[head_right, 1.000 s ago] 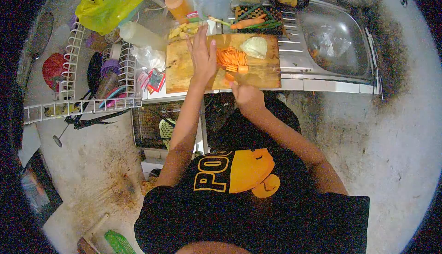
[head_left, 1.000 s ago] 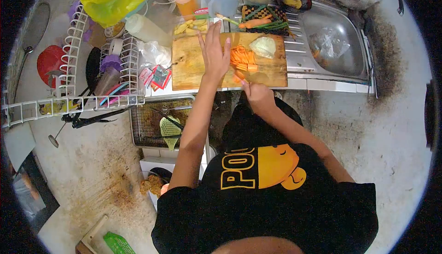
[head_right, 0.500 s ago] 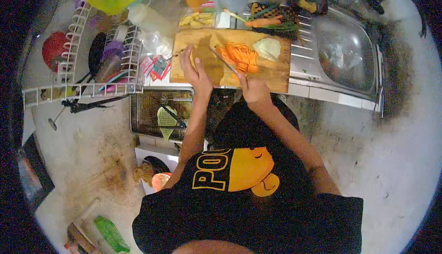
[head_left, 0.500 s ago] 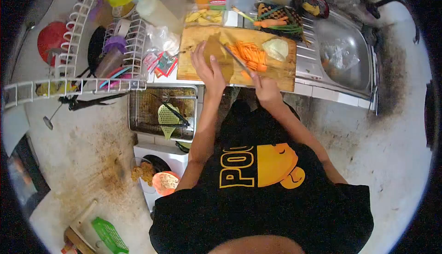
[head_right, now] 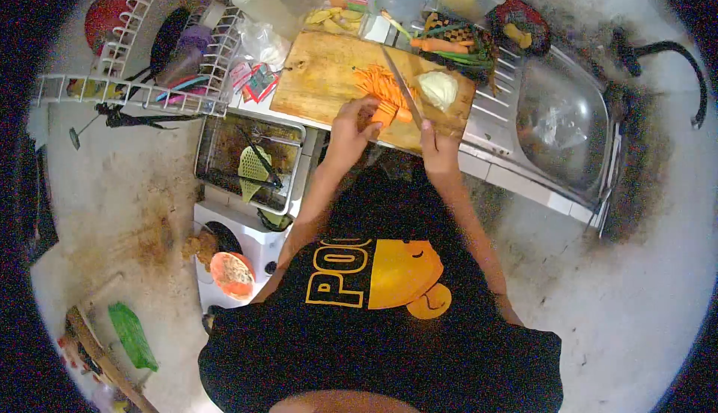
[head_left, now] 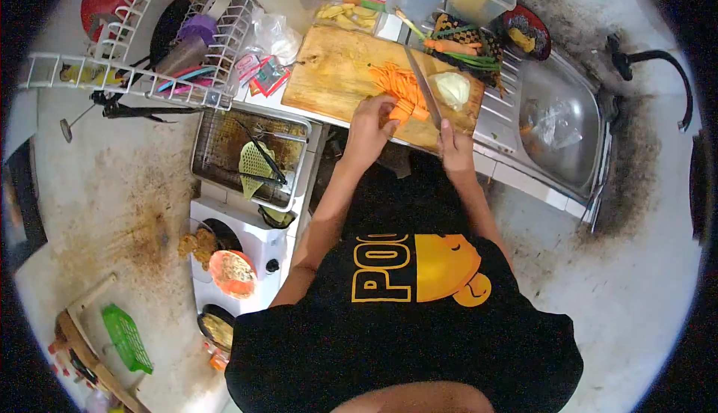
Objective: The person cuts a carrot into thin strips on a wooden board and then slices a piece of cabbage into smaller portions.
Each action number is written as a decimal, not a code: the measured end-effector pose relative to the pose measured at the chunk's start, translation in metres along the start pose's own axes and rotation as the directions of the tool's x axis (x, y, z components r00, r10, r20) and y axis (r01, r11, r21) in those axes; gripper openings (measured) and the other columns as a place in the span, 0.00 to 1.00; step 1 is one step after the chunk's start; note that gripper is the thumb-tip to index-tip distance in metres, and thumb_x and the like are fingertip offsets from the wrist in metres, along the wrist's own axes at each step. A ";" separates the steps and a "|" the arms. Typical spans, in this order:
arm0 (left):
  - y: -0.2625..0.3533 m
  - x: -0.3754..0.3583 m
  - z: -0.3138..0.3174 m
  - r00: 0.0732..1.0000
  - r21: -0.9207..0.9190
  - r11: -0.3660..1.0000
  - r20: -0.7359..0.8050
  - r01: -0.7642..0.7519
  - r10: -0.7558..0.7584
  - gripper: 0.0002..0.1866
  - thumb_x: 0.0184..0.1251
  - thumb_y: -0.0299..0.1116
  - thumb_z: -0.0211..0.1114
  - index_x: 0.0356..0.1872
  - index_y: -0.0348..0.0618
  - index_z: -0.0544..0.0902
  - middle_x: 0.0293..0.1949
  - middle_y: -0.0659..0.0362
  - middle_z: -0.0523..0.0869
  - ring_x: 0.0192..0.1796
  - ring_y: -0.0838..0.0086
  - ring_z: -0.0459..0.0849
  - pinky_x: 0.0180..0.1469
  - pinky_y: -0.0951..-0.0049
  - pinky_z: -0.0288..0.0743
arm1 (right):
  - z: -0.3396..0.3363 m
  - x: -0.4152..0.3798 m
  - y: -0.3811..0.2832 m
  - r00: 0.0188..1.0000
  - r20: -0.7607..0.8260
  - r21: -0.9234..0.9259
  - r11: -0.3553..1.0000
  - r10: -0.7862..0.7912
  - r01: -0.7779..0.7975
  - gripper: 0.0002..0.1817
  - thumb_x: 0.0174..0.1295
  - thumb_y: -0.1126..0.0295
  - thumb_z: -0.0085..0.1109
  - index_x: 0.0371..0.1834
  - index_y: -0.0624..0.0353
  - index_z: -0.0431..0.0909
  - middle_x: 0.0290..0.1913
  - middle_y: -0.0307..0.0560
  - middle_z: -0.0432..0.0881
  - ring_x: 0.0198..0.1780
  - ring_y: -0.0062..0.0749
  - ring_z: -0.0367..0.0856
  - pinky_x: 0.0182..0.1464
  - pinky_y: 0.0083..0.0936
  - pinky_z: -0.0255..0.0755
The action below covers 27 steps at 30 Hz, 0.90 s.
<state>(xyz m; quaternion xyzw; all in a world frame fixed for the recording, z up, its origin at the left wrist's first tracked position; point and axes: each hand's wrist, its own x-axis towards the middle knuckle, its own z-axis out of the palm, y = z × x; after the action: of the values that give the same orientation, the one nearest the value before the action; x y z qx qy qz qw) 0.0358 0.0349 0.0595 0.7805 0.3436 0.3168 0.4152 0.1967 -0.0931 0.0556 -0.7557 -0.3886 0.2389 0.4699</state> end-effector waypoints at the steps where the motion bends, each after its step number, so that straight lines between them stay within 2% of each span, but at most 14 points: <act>1: 0.003 0.000 0.002 0.996 -0.025 0.996 0.009 0.091 -0.091 0.23 0.52 0.18 0.72 0.51 0.38 0.78 0.42 0.49 0.83 0.42 0.59 0.84 0.45 0.64 0.78 | -0.005 0.001 0.003 0.991 0.047 -0.020 0.992 0.126 -0.125 0.34 0.76 0.48 0.45 0.15 0.61 0.72 0.15 0.38 0.69 0.19 0.24 0.67 0.24 0.27 0.62; 2: 0.005 -0.001 0.003 0.995 -0.027 0.995 -0.016 0.098 -0.098 0.23 0.52 0.18 0.72 0.51 0.38 0.78 0.42 0.49 0.83 0.42 0.59 0.84 0.45 0.64 0.78 | -0.009 0.005 0.012 0.992 0.066 -0.027 0.994 0.110 -0.108 0.34 0.76 0.48 0.45 0.15 0.61 0.72 0.15 0.38 0.69 0.19 0.24 0.67 0.24 0.27 0.62; 4: 0.011 -0.005 0.004 0.956 -0.127 0.949 -0.017 0.290 -0.294 0.22 0.49 0.17 0.74 0.48 0.37 0.79 0.34 0.51 0.85 0.36 0.62 0.86 0.40 0.67 0.79 | -0.021 0.015 0.022 0.976 0.156 -0.048 0.988 0.149 -0.143 0.33 0.76 0.47 0.45 0.16 0.61 0.72 0.15 0.38 0.70 0.19 0.24 0.67 0.24 0.28 0.62; 5: 0.009 -0.007 0.004 0.932 -0.225 0.910 -0.020 0.349 -0.362 0.19 0.48 0.18 0.74 0.44 0.36 0.81 0.28 0.51 0.86 0.34 0.64 0.88 0.38 0.67 0.80 | -0.031 0.014 0.019 0.967 0.200 -0.031 0.987 0.159 -0.156 0.33 0.77 0.47 0.44 0.18 0.62 0.72 0.16 0.38 0.69 0.20 0.26 0.68 0.26 0.29 0.63; 6: 0.012 -0.006 0.005 0.925 -0.234 0.905 -0.055 0.355 -0.377 0.19 0.48 0.18 0.74 0.44 0.36 0.81 0.28 0.51 0.86 0.34 0.64 0.88 0.38 0.67 0.80 | -0.040 0.015 0.011 0.963 0.232 -0.040 0.990 0.141 -0.135 0.33 0.77 0.47 0.44 0.18 0.62 0.72 0.16 0.38 0.69 0.20 0.26 0.68 0.26 0.29 0.63; 8: 0.016 -0.003 0.006 0.916 0.024 0.924 -0.143 0.381 -0.374 0.14 0.50 0.23 0.74 0.40 0.35 0.84 0.29 0.50 0.87 0.35 0.62 0.89 0.38 0.66 0.79 | -0.053 0.017 0.001 0.922 0.351 -0.158 0.980 0.167 -0.118 0.29 0.75 0.51 0.48 0.28 0.72 0.77 0.22 0.63 0.76 0.27 0.51 0.78 0.35 0.42 0.71; 9: 0.012 -0.002 0.011 0.926 0.066 0.935 -0.181 0.347 -0.331 0.11 0.52 0.26 0.74 0.37 0.35 0.86 0.31 0.48 0.87 0.36 0.58 0.88 0.40 0.63 0.79 | -0.058 0.018 -0.001 0.893 0.426 -0.219 0.974 0.146 -0.055 0.28 0.74 0.53 0.48 0.31 0.72 0.77 0.25 0.67 0.78 0.33 0.59 0.81 0.38 0.45 0.71; 10: 0.017 -0.002 0.013 0.913 0.060 0.928 -0.217 0.367 -0.347 0.11 0.52 0.26 0.74 0.37 0.35 0.86 0.31 0.48 0.87 0.36 0.58 0.88 0.40 0.63 0.79 | -0.060 0.016 -0.002 0.879 0.458 -0.221 0.975 0.130 -0.028 0.28 0.74 0.53 0.48 0.31 0.72 0.77 0.25 0.67 0.78 0.33 0.59 0.81 0.38 0.45 0.71; 12: 0.029 -0.001 0.018 0.891 0.231 0.901 -0.365 0.368 -0.270 0.10 0.53 0.28 0.74 0.35 0.37 0.87 0.31 0.48 0.85 0.37 0.53 0.86 0.42 0.61 0.79 | -0.060 0.012 0.000 0.877 0.480 -0.147 0.986 0.005 0.075 0.32 0.76 0.48 0.45 0.21 0.65 0.73 0.18 0.45 0.72 0.23 0.33 0.71 0.31 0.34 0.67; 14: 0.042 -0.010 0.027 0.835 0.197 0.875 -0.448 0.442 -0.321 0.13 0.52 0.30 0.75 0.39 0.38 0.87 0.34 0.48 0.83 0.40 0.52 0.84 0.44 0.60 0.79 | -0.063 0.016 0.025 0.853 0.521 -0.142 0.981 -0.038 0.130 0.32 0.76 0.48 0.45 0.21 0.65 0.73 0.17 0.45 0.71 0.22 0.33 0.71 0.31 0.34 0.67; 16: 0.052 -0.019 0.040 0.765 0.157 0.889 -0.586 0.431 -0.268 0.18 0.50 0.32 0.76 0.43 0.39 0.85 0.38 0.47 0.81 0.43 0.51 0.84 0.46 0.60 0.79 | -0.067 0.022 0.033 0.844 0.536 -0.195 0.977 0.036 0.082 0.32 0.76 0.48 0.44 0.21 0.65 0.73 0.17 0.46 0.72 0.22 0.34 0.71 0.31 0.35 0.67; 17: 0.055 -0.022 0.047 0.774 0.187 0.879 -0.576 0.438 -0.263 0.23 0.47 0.31 0.78 0.47 0.38 0.84 0.42 0.47 0.81 0.45 0.51 0.83 0.47 0.59 0.79 | -0.071 0.026 0.030 0.829 0.553 -0.247 0.966 0.076 0.076 0.32 0.76 0.49 0.44 0.21 0.65 0.73 0.17 0.47 0.72 0.23 0.36 0.71 0.32 0.35 0.67; 20: 0.046 -0.023 0.068 0.738 0.261 0.871 -0.657 0.417 -0.156 0.23 0.46 0.31 0.78 0.46 0.38 0.85 0.41 0.47 0.81 0.45 0.51 0.83 0.48 0.59 0.79 | -0.077 0.036 0.037 0.812 0.583 -0.258 0.947 -0.005 0.191 0.31 0.76 0.50 0.44 0.20 0.65 0.72 0.18 0.48 0.72 0.23 0.37 0.71 0.32 0.34 0.67; 27: 0.038 -0.020 0.073 0.684 0.195 0.811 -0.662 0.551 -0.306 0.20 0.48 0.32 0.78 0.45 0.41 0.86 0.39 0.50 0.82 0.40 0.55 0.85 0.44 0.62 0.80 | -0.090 0.044 0.038 0.748 0.662 -0.253 0.928 -0.040 0.274 0.30 0.77 0.52 0.41 0.22 0.65 0.73 0.20 0.52 0.73 0.24 0.41 0.74 0.33 0.37 0.68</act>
<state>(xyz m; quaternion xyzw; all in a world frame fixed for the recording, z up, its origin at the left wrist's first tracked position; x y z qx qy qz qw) 0.0914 -0.0282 0.0549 0.5977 0.6877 0.3663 0.1885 0.3013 -0.1138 0.0619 -0.6591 -0.6241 0.3738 0.1905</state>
